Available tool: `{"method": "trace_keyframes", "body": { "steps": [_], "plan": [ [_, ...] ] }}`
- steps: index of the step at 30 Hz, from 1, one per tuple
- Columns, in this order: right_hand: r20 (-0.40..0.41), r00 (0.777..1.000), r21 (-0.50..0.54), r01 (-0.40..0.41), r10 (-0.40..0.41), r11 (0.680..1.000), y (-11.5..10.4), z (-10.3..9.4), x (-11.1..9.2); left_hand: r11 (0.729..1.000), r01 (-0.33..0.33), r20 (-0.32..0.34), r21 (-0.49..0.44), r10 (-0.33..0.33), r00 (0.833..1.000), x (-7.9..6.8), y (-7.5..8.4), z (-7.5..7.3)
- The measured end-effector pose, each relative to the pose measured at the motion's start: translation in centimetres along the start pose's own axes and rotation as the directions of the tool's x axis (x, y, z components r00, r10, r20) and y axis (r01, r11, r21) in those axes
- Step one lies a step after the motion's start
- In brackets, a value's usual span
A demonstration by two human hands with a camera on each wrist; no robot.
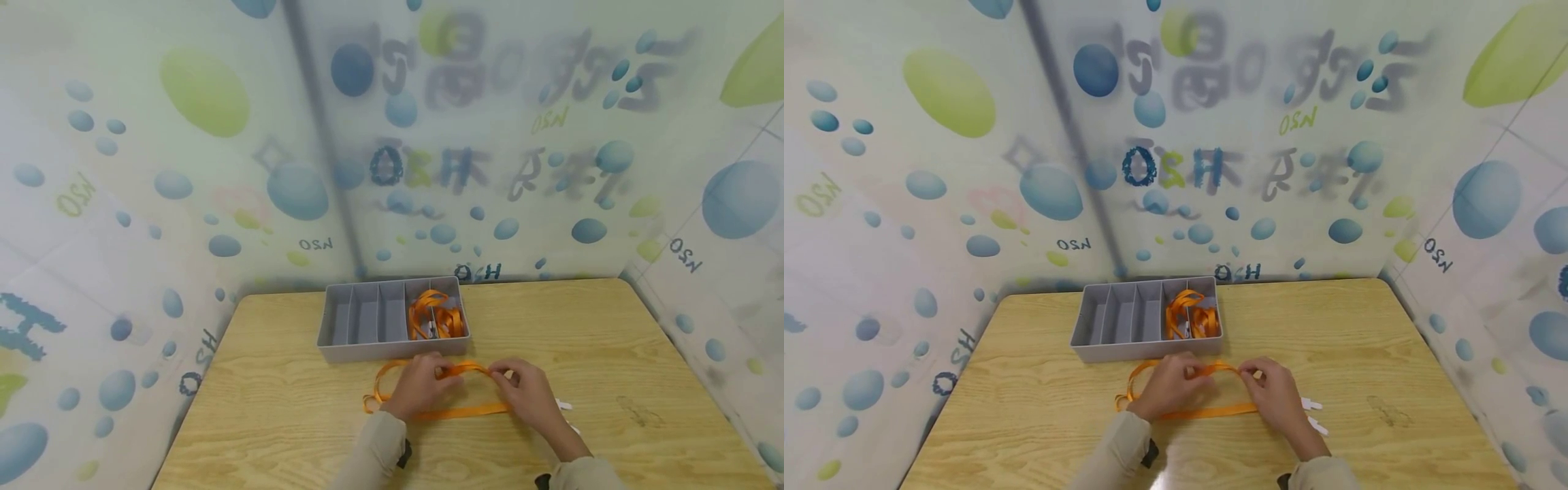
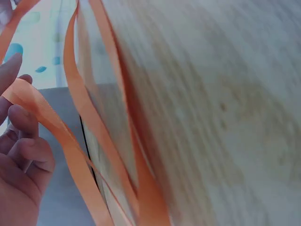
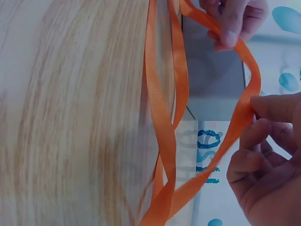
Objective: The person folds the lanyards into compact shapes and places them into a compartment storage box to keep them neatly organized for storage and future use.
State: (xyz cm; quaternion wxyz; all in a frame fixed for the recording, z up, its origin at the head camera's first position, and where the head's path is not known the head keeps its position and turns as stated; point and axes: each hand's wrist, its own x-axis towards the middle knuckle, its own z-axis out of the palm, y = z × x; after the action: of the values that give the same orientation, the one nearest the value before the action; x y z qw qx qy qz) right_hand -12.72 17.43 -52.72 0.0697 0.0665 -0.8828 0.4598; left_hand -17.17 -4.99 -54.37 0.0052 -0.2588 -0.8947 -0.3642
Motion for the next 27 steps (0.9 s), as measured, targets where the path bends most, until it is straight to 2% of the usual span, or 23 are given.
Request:
{"method": "trace_keyframes", "body": {
  "steps": [4, 10, 19, 27],
  "plan": [
    [0.015, 1.0, -0.006, 0.0, 0.0, 1.0, 0.1, 0.2, 0.0, 0.998, 0.013, -0.025, -0.058, -0.014, 1.0, 0.1, 0.2, -0.4],
    [0.039, 0.999, -0.022, -0.022, 0.023, 1.0, 0.3, 0.4, -0.1, 0.995, 0.013, -0.019, -0.104, -0.015, 1.0, 0.0, 0.4, -0.6],
    [-0.01, 0.999, -0.003, -0.046, 0.046, 0.999, 0.0, 0.3, 0.1, 0.987, -0.01, -0.005, -0.159, 0.009, 1.0, 0.0, 0.2, -0.6],
    [0.031, 0.996, -0.172, -0.076, 0.082, 0.982, 0.6, 1.4, 0.7, 0.995, -0.005, 0.011, -0.099, 0.006, 1.0, -0.2, 0.0, -0.7]
  ]
}}
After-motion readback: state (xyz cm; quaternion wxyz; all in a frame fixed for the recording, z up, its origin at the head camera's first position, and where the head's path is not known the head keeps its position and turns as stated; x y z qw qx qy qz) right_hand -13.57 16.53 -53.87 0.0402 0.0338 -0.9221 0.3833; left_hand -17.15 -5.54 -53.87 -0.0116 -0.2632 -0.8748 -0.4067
